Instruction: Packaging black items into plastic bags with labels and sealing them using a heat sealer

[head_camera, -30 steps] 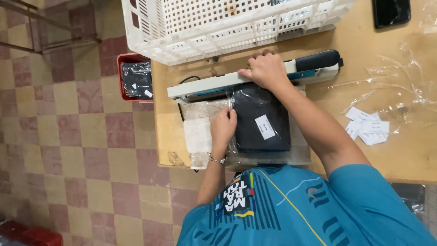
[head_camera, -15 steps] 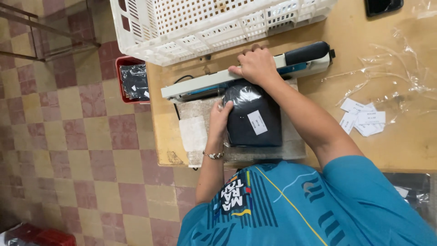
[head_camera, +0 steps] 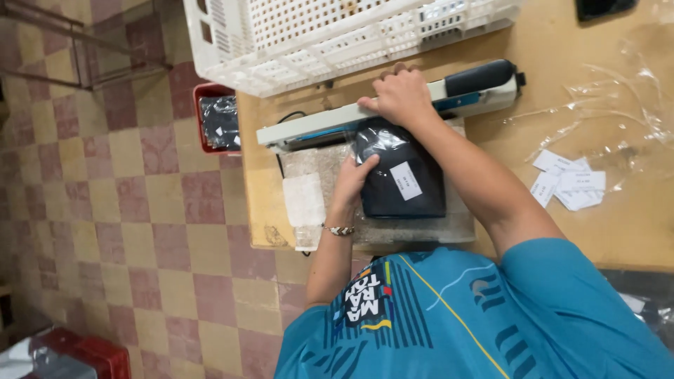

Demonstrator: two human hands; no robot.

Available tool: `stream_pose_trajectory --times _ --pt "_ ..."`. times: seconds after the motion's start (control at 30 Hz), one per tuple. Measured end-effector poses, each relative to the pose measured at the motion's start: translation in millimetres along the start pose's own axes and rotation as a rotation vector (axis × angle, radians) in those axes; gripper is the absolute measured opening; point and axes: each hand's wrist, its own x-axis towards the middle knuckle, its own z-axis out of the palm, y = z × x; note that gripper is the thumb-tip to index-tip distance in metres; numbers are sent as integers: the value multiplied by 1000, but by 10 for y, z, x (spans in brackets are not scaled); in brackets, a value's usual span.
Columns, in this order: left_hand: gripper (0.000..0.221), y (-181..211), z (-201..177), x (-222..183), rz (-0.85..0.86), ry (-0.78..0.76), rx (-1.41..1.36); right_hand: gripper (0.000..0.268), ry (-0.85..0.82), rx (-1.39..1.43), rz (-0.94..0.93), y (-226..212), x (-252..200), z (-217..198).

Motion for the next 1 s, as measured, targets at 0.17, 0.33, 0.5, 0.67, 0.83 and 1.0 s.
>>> stream_pose_trajectory --times 0.17,0.33,0.5,0.67,0.83,1.0 --pt "46 65 39 -74 -56 27 -59 71 -85 14 33 -10 -5 -40" --pt "48 86 38 -77 -77 -3 -46 69 -11 -16 10 6 -25 35" --pt "42 123 43 -50 -91 -61 -16 70 -41 -27 23 -8 -17 -36" --pt "37 195 92 -64 -150 -10 39 73 -123 -8 36 -36 -7 -141" --pt "39 102 58 -11 -108 -43 13 71 -94 -11 36 -24 -12 -83" --pt "37 84 58 -5 -94 -54 6 72 -92 -24 28 -21 -13 -76"
